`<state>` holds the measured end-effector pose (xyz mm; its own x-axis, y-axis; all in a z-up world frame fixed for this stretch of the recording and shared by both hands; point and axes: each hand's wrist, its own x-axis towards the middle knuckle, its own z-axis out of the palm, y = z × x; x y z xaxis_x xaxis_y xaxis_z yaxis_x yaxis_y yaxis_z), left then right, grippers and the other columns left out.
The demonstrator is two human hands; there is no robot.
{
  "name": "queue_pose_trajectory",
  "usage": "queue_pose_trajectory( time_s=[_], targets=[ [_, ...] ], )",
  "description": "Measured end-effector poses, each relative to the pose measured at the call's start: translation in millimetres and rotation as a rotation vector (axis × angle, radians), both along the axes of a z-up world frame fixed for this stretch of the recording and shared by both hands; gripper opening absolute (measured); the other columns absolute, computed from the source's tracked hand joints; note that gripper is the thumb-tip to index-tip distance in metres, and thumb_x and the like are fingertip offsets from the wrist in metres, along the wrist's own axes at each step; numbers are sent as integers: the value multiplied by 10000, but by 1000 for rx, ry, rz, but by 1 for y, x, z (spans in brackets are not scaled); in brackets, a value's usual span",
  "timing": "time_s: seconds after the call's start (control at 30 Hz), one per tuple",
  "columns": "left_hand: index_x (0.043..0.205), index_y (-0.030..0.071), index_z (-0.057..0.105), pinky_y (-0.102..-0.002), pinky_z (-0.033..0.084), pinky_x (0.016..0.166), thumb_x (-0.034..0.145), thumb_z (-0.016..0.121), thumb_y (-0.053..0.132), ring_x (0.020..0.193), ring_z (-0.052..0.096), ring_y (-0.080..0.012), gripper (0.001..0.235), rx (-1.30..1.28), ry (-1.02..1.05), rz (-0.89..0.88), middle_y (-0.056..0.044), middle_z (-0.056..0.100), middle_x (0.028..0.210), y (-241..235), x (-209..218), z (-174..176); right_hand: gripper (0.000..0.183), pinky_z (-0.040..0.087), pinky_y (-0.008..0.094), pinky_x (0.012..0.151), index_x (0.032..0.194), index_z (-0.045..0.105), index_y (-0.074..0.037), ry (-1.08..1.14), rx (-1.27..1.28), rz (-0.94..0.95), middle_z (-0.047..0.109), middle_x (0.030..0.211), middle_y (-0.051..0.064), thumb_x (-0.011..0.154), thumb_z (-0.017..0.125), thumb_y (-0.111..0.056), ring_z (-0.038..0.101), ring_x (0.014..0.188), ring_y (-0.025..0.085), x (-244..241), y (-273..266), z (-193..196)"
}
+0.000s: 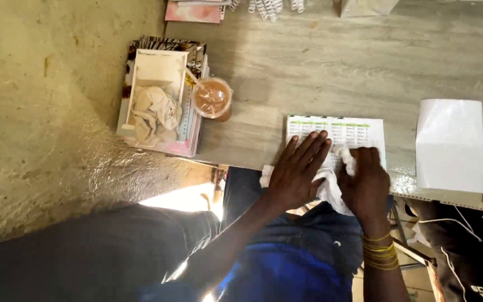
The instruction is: The person sits on the floor and repeatedly wipes a printed paper with a white cloth. They flip the paper over and continue wiping both sides, then place it back on a stack.
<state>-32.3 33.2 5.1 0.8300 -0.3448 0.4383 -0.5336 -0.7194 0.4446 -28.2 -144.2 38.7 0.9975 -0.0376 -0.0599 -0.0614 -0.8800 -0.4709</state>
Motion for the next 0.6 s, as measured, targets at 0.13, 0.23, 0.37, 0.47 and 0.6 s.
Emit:
queue_pose_trajectory(
  time_s=[0.13,0.23,0.37,0.47,0.6],
  targets=[
    [1608,54,364,-462,219,1306,1073,259,456,1584,312,-298,677,-451,46,-37,-140,354,1680,-7,-22,42,89,543,239,730,1122,681,-108,187,1070,-192,737,899,50,1059,629,-141,657,788,81,-30,22,-6],
    [1523,43,476,-492,365,1256,1026,400,421,1527,420,-354,629,-779,99,-116,-165,427,1629,-10,-33,80,197,486,276,820,1184,627,-83,142,1097,-134,673,1008,72,1056,593,-229,594,905,117,-44,39,14],
    [1544,48,365,-486,389,1328,1041,463,533,1590,378,-395,706,-711,159,-125,-276,325,1665,-14,-52,116,387,402,331,956,1276,547,-46,64,1129,-36,578,1172,106,1053,540,-362,502,1081,172,-49,34,40],
    [1508,52,409,-571,422,1310,1040,601,342,1537,439,-423,583,-756,86,-121,-254,328,1648,-20,-48,116,581,318,386,1092,1369,467,-9,-8,1149,76,483,1335,139,1049,487,-494,409,1256,226,-46,27,60],
    [1176,49,670,-535,659,1003,1071,598,208,1180,671,-403,204,-609,-406,-17,-208,599,1334,-12,-8,105,875,193,469,1296,1508,347,46,-103,1171,248,341,1581,189,1044,407,-693,271,1521,308,-43,33,86]
  ],
)
